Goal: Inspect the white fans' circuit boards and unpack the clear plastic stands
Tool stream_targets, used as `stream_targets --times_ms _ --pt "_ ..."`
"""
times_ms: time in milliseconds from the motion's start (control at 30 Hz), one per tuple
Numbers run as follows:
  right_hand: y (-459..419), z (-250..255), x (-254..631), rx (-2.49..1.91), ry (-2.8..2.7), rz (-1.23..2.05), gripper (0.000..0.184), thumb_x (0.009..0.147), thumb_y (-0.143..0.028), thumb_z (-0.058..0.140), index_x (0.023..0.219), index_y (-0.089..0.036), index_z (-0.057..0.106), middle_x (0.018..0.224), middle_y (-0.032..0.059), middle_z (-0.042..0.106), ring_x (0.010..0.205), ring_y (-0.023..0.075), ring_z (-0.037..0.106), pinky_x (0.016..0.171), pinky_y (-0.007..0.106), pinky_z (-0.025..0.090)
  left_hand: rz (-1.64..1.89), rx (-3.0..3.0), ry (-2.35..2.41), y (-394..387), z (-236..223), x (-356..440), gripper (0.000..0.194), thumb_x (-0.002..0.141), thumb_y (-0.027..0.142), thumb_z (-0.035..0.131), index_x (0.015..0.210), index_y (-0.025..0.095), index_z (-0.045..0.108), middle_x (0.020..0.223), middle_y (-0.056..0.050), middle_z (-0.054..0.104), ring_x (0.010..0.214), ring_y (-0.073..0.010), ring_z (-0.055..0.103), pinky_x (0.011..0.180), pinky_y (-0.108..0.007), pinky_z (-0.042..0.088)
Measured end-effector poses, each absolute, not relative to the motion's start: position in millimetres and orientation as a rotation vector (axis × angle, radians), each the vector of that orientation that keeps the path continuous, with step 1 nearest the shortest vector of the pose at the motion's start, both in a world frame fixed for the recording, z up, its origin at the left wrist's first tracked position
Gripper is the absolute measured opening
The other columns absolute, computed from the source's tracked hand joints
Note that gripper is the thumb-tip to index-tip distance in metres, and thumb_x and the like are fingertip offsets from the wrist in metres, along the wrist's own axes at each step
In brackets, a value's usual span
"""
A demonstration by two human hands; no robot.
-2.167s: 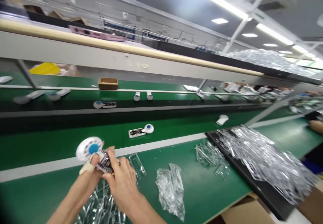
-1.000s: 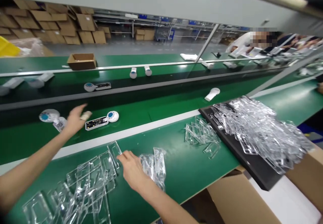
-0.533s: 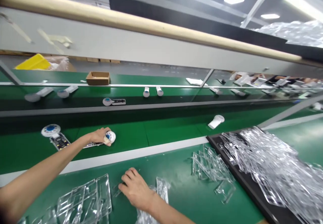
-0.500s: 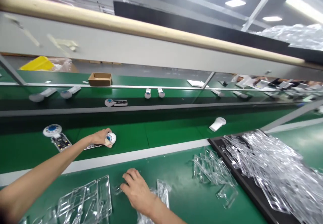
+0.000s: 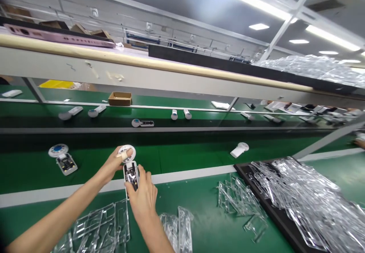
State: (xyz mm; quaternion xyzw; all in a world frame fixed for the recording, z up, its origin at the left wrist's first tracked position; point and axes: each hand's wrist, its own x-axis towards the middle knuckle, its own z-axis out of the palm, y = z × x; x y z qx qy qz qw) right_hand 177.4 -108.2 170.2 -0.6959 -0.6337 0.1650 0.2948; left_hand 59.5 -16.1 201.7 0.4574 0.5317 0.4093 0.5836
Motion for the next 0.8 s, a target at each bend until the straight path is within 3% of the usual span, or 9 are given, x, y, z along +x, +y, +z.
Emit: stream_targets --times_ms 133,267,633,800 --pt "-111 167 172 -1.883 -1.731 0.154 0.051 0.082 -0.033 0.054 0.13 -0.023 0.041 0.094 0.0091 0.05 0.083 0.0279 0.058 0.059 0.037 0.049 0.957 1.014 1.223 -40 209 74 0.062 0.057 0.059 0.069 0.103 0.022 0.051 0.086 -0.003 0.061 0.075 -0.0193 0.059 0.058 -0.026 0.046" --pt "-115 153 172 -1.876 -1.764 0.017 0.057 0.082 -0.026 0.056 0.135 -0.023 0.036 0.095 0.0109 0.047 0.088 0.0297 0.053 0.066 0.042 0.05 0.995 0.994 1.259 -47 207 77 0.061 0.058 0.058 0.07 0.103 0.022 0.049 0.085 -0.002 0.059 0.071 -0.0165 0.057 0.056 -0.025 0.045" --pt "-119 161 180 -1.89 -1.76 -0.002 0.05 0.086 -0.03 0.05 0.134 -0.022 0.041 0.097 0.014 0.049 0.091 0.0323 0.05 0.074 0.047 0.048 1.106 1.06 1.233 -61 207 87 0.062 0.061 0.055 0.069 0.108 0.025 0.045 0.093 -0.003 0.058 0.068 -0.0146 0.058 0.054 -0.025 0.047" --pt "-122 159 190 -1.913 -1.778 0.035 0.055 0.085 -0.031 0.054 0.137 -0.025 0.038 0.106 0.0154 0.05 0.099 0.0344 0.049 0.081 0.051 0.044 1.092 0.976 1.207 -65 216 89 0.058 0.06 0.052 0.071 0.105 0.024 0.047 0.094 -0.003 0.059 0.072 -0.0158 0.059 0.056 -0.026 0.049"
